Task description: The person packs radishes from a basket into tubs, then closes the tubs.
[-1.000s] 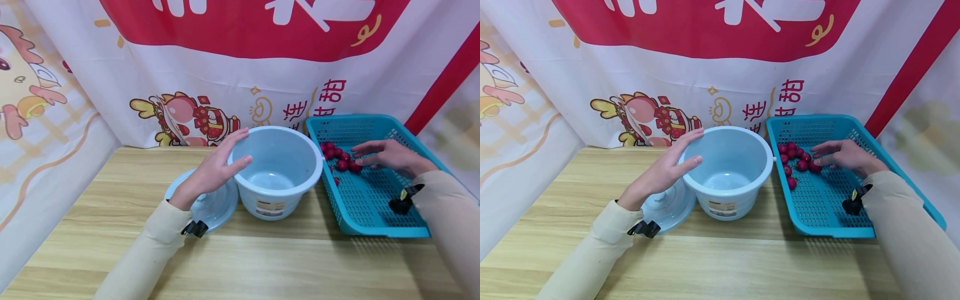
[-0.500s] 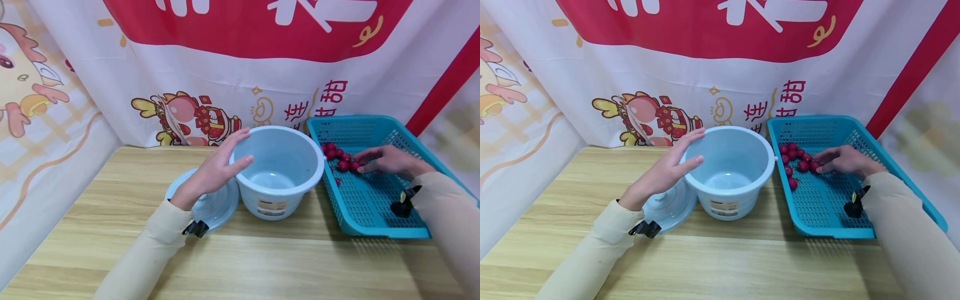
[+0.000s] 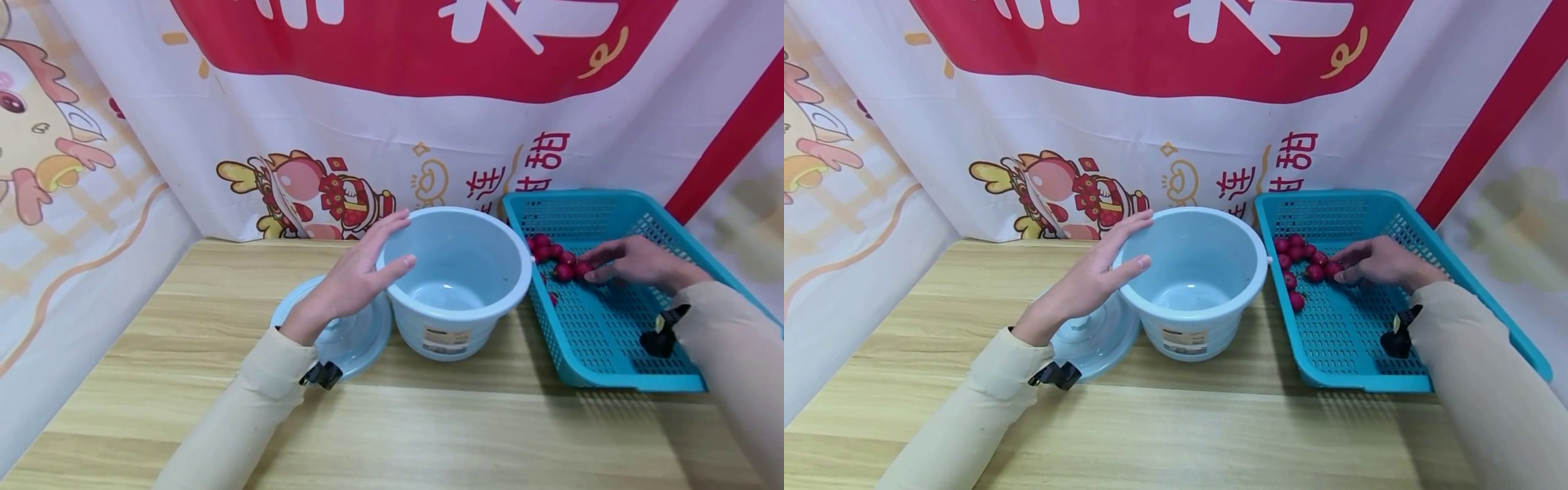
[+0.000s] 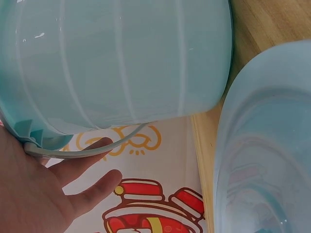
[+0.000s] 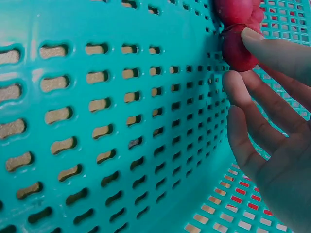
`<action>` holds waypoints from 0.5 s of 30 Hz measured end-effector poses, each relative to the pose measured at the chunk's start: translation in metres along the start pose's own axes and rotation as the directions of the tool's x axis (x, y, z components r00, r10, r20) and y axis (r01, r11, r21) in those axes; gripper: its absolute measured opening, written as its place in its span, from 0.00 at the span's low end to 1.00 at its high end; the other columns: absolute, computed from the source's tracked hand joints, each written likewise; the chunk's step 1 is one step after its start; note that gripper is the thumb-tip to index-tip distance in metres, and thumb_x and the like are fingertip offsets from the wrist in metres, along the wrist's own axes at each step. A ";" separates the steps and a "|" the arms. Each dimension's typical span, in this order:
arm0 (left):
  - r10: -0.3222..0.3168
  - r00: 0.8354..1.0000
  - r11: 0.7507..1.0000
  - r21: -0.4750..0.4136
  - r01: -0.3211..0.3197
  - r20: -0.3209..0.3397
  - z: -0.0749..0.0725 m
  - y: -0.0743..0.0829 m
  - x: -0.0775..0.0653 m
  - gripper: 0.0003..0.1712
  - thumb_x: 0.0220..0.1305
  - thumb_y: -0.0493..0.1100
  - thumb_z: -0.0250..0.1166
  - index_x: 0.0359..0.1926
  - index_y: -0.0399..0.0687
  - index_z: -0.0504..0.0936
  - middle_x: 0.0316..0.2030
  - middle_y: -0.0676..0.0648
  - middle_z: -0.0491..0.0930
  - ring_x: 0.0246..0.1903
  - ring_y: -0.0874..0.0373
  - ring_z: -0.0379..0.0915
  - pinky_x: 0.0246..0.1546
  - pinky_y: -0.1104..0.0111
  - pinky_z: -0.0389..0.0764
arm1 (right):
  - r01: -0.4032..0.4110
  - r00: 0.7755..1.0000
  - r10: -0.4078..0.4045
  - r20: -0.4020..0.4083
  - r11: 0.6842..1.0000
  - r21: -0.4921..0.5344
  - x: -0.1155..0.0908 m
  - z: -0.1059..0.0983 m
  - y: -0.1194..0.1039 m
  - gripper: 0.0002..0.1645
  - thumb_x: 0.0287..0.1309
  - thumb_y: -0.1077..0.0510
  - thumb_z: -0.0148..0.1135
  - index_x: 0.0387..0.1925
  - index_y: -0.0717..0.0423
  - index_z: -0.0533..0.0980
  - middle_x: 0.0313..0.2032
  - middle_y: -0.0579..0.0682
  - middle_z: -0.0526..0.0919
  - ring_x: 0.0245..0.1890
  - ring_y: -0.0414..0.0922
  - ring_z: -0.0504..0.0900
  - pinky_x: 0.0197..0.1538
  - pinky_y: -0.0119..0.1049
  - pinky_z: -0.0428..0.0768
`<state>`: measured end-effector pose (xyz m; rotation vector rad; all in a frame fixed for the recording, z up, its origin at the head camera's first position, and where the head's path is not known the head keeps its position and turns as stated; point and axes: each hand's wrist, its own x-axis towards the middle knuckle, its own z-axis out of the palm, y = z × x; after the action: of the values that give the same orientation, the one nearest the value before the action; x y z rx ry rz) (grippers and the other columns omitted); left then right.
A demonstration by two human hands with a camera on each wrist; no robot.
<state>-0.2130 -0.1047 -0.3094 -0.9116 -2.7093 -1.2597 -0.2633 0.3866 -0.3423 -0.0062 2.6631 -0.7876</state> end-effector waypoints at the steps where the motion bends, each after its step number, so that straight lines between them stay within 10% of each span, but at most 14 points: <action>1: 0.000 1.000 1.000 0.000 0.000 -0.001 0.000 0.000 0.000 0.42 0.75 0.65 0.54 0.84 0.59 0.57 0.85 0.63 0.49 0.85 0.56 0.47 0.79 0.35 0.57 | 0.000 1.000 0.000 -0.006 1.000 0.001 -0.001 -0.001 0.000 0.40 0.68 0.44 0.70 0.72 0.62 0.73 0.69 0.74 0.73 0.64 0.70 0.72 0.50 0.51 0.89; 15: 0.001 1.000 1.000 0.015 -0.001 0.000 -0.001 0.001 0.000 0.42 0.75 0.65 0.53 0.83 0.58 0.58 0.85 0.59 0.49 0.85 0.54 0.47 0.79 0.34 0.57 | 0.062 0.995 -0.058 -0.084 0.997 0.047 -0.011 -0.003 -0.021 0.43 0.70 0.37 0.66 0.76 0.56 0.69 0.71 0.68 0.74 0.64 0.62 0.74 0.51 0.47 0.87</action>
<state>-0.2123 -0.1054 -0.3077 -0.9118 -2.7144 -1.2369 -0.2567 0.3715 -0.3249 -0.0419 2.7311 -0.8911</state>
